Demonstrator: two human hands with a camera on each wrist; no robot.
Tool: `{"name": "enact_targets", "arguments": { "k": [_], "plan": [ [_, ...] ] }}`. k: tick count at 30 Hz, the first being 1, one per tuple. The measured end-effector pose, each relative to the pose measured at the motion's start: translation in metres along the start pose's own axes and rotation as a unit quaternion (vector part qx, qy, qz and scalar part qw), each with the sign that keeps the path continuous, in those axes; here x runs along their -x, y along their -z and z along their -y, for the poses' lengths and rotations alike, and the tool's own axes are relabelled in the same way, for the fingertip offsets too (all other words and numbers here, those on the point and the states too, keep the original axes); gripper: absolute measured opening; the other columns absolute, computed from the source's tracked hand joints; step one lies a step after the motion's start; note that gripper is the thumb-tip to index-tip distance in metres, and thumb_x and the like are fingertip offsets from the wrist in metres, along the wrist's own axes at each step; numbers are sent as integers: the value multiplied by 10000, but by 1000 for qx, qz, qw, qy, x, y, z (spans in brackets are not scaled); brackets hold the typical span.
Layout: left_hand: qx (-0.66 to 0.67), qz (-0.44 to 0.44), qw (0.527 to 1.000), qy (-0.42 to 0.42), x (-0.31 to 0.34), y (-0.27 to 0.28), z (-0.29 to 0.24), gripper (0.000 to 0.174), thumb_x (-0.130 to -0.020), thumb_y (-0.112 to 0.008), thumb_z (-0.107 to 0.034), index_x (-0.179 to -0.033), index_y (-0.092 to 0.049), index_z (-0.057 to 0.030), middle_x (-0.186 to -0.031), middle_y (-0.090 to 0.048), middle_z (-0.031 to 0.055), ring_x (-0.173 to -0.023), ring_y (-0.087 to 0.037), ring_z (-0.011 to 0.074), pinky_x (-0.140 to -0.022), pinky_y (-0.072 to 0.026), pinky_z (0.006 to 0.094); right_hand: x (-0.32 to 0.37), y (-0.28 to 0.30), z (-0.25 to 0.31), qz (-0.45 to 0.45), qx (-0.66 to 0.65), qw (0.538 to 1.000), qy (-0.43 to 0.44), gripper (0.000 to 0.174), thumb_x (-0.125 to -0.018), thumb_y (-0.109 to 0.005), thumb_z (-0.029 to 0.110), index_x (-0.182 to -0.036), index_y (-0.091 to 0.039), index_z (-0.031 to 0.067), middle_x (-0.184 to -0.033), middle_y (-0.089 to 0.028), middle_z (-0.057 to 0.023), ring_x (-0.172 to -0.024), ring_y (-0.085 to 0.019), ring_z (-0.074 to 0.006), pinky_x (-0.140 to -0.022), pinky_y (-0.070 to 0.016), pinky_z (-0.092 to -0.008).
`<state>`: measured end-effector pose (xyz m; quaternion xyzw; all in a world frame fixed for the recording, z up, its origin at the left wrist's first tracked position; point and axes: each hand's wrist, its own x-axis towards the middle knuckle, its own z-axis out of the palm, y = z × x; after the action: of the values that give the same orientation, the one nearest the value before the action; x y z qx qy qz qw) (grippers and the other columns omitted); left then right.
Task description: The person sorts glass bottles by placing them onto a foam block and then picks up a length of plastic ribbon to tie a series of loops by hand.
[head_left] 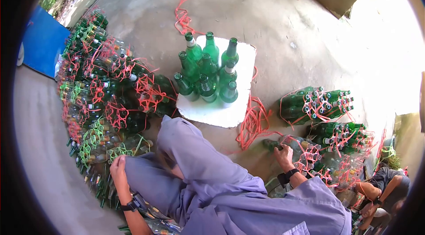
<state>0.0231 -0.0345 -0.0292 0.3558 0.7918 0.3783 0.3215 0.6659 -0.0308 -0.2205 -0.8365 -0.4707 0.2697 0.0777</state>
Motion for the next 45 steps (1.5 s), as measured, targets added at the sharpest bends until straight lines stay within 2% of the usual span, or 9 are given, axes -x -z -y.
{"name": "enact_targets", "arguments": {
  "k": [11,22,24,27,31,35,36,38,45],
  "plan": [
    [17,-9,998,-53,-9,-11,3,246,-969,-603,-186,-988,-700,38,-878,-661,19,-833,-565,106,-793,-452,261,11,13,9,-33,-2,999,11,372,-913,-649,430,-1082,-689,102,-1053,-714,-210,-975,-671,-385,-843,-518,-489],
    [64,-21,997,-40,-6,14,26,280,-979,-600,-232,-1002,-703,27,-893,-648,2,-810,-544,103,-758,-431,244,27,24,29,-33,-2,999,-39,528,-785,-703,245,-1240,-635,-13,-1098,-698,-244,-1099,-656,-393,-937,-510,-474],
    [61,-3,998,-22,-12,16,37,298,-984,-601,-256,-1012,-702,23,-906,-649,6,-831,-543,107,-793,-432,252,12,2,-13,-78,-45,989,118,376,-904,-651,430,-1085,-679,101,-1023,-704,-202,-945,-659,-412,-817,-519,-493],
    [67,-9,997,-46,-13,13,29,330,-991,-600,-292,-1015,-701,21,-926,-643,7,-860,-532,106,-825,-421,259,34,4,16,-246,67,964,74,412,-883,-668,440,-1139,-674,117,-1008,-698,-186,-955,-656,-402,-845,-517,-492],
    [44,-1,999,-30,-18,11,24,344,-992,-594,-308,-1017,-702,17,-926,-644,17,-882,-549,119,-859,-425,263,36,14,43,-306,121,934,140,483,-861,-685,460,-1217,-652,135,-1082,-686,-180,-1048,-642,-367,-913,-498,-492],
    [48,4,998,-29,-29,7,27,350,-994,-586,-311,-1019,-701,19,-929,-652,24,-878,-554,122,-854,-428,266,29,21,86,-257,91,921,277,421,-811,-672,190,-1174,-659,-23,-1021,-724,-229,-973,-691,-411,-893,-536,-473],
    [46,9,999,-20,-31,7,26,340,-994,-584,-289,-1014,-698,30,-948,-672,46,-896,-572,135,-872,-436,275,23,10,88,-252,93,923,275,421,-811,-672,190,-1174,-659,-23,-1021,-724,-229,-973,-691,-411,-893,-536,-473],
    [42,14,999,-4,-32,6,24,329,-995,-582,-267,-1009,-695,42,-967,-692,67,-915,-591,148,-890,-444,284,7,-17,86,35,-48,980,192,400,-820,-655,187,-1166,-668,-12,-987,-716,-243,-953,-690,-408,-885,-535,-475],
    [25,-1,1000,-1,-28,6,15,329,-996,-564,-254,-1011,-694,48,-954,-697,82,-895,-604,164,-889,-453,295,-90,-161,46,195,31,943,267,484,-828,-682,246,-1253,-659,15,-981,-730,-216,-847,-715,-352,-841,-570,-407]
  ]
}}
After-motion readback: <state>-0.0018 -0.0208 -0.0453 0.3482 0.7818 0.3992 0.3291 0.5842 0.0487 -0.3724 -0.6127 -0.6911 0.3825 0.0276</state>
